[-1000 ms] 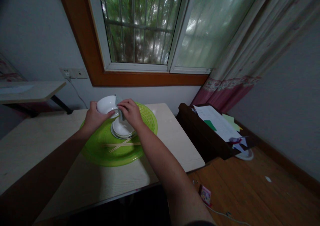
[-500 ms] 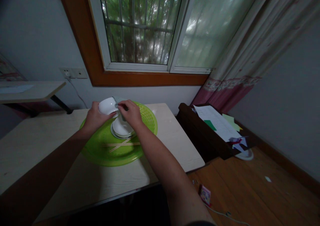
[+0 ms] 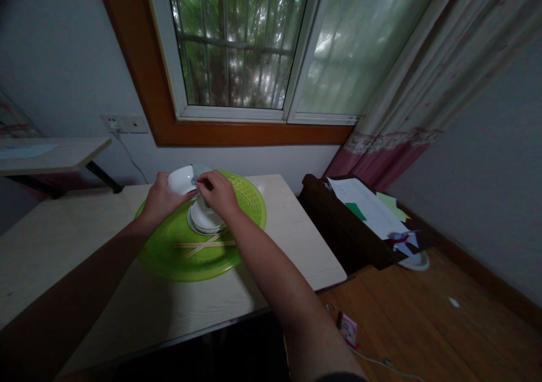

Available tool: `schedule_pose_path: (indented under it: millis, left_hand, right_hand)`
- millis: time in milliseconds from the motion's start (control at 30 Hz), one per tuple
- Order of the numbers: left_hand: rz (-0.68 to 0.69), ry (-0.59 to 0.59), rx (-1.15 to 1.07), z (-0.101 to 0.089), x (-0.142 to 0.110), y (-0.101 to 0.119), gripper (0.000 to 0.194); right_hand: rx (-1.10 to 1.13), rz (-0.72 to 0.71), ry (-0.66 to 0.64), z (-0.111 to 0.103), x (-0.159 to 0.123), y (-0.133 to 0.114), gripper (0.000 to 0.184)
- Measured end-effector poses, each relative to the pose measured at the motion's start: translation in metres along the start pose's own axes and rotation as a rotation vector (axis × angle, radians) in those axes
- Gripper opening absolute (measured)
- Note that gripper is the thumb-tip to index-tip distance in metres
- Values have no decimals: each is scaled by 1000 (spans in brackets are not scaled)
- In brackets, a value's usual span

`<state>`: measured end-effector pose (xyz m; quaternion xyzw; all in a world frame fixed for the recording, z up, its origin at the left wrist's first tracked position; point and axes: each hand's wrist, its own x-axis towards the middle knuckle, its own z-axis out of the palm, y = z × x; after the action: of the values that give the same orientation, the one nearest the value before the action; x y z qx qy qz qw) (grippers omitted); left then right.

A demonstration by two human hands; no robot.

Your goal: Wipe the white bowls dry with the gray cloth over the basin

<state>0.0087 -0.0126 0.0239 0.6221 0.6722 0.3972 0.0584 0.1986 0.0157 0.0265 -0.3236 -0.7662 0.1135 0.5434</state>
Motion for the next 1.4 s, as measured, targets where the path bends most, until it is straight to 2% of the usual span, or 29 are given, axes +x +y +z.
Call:
schedule_pose_path:
  millis: [233,500,567,767,1033,1267,1400]
  left_hand:
    - [-26,23,-36,-3,-2,4,79]
    - [2,2,-28,-2,0,-1,77]
    - [5,6,-25,-2,0,0,78]
    - [-15,3,-25,-5,-1,5,76]
    - [33,9,-18,-1,0,-1,76]
    - [-1,8,-25,-5,-2,4,76]
    - [6,15,-24,-5,-2,4,76]
  right_hand:
    - [31,117,96,-2,1,11,7]
    - [17,-25,-14,0,-1,-1,4]
    - [5,-17,-24,0,-1,-3,3]
    - [-2,75,56,-1,1,7,4]
    - [-5,-34,-27,-1,0,-3,1]
    - [-5,55,61,-2,1,7,3]
    - [-5,41,37,-2,1,6,4]
